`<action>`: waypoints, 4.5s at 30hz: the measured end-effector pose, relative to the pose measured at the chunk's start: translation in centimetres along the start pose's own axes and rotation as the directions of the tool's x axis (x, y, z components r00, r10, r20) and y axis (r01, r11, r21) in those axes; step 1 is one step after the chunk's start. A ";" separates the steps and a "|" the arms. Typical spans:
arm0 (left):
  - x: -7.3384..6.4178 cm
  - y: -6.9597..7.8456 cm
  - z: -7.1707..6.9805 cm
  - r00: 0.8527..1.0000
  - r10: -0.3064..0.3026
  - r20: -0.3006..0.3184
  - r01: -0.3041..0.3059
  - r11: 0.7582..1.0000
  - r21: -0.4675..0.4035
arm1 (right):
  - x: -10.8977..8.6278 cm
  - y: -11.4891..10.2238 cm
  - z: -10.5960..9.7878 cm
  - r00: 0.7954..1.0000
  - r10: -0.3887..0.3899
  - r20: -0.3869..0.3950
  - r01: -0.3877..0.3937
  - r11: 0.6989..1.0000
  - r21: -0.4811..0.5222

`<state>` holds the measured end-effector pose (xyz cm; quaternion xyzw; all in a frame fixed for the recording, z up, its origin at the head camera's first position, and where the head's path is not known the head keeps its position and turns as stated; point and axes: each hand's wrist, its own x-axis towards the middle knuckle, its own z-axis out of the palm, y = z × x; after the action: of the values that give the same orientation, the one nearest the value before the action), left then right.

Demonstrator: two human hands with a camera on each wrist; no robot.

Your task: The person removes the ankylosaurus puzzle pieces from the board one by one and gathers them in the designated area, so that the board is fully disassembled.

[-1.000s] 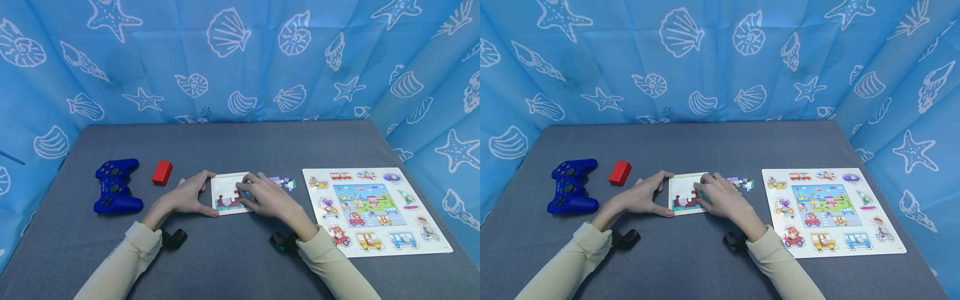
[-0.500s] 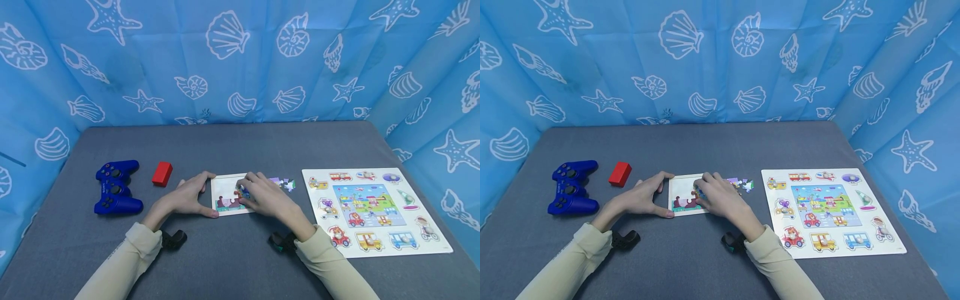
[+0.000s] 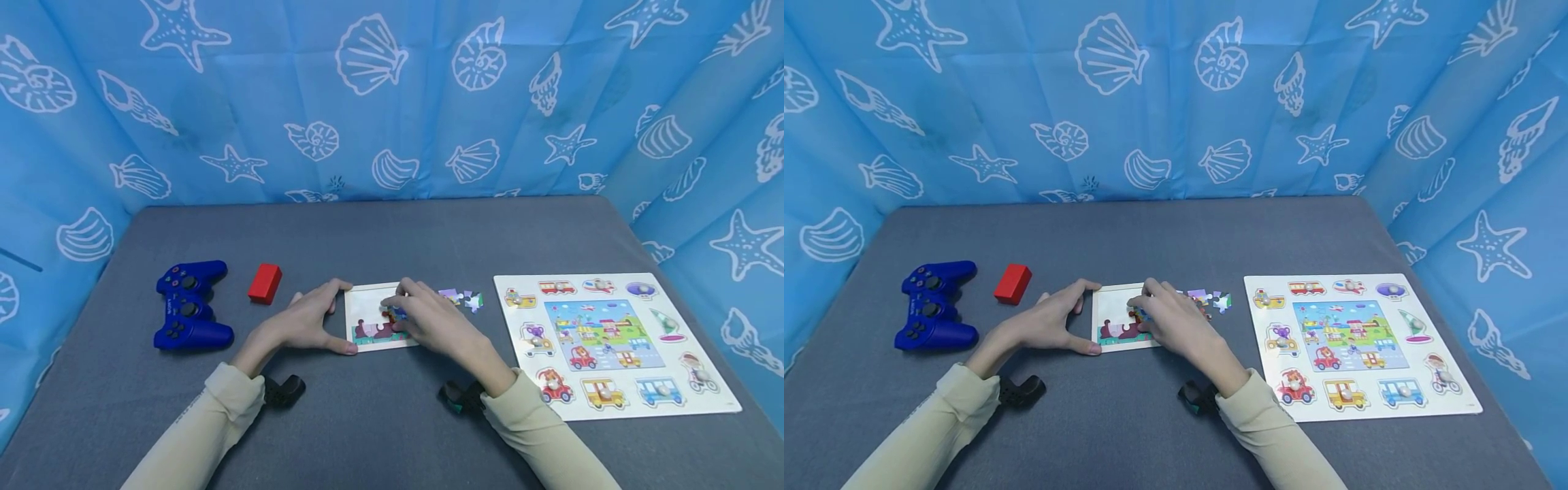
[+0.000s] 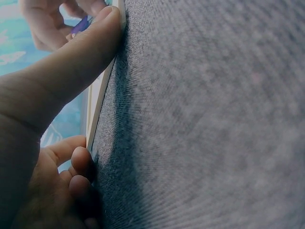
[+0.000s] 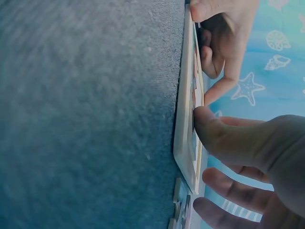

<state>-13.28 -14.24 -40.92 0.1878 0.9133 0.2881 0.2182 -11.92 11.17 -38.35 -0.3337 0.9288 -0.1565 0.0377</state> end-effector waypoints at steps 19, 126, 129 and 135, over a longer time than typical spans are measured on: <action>0.0 -0.1 0.0 1.000 0.001 -0.001 -0.001 1.000 0.001 | 0.1 -0.2 -0.1 0.999 -0.004 0.044 0.004 1.000 -0.006; -0.1 0.1 0.0 1.000 0.013 -0.027 -0.013 1.000 0.001 | -9.5 7.5 -3.2 0.992 0.122 -0.033 -0.122 0.992 -0.004; -0.2 0.1 0.0 1.000 0.011 -0.029 -0.011 1.000 0.007 | -9.5 7.4 -3.2 0.996 0.083 -0.028 -0.084 0.996 -0.016; -0.2 0.2 0.1 1.000 0.008 -0.026 -0.008 1.000 0.011 | -9.5 7.5 -3.1 0.993 0.113 -0.028 -0.114 0.992 -0.051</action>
<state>-13.07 -14.15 -40.82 0.1886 0.9169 0.2866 0.2040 -9.65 23.43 -38.08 -0.2791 0.9505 -0.1339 0.0260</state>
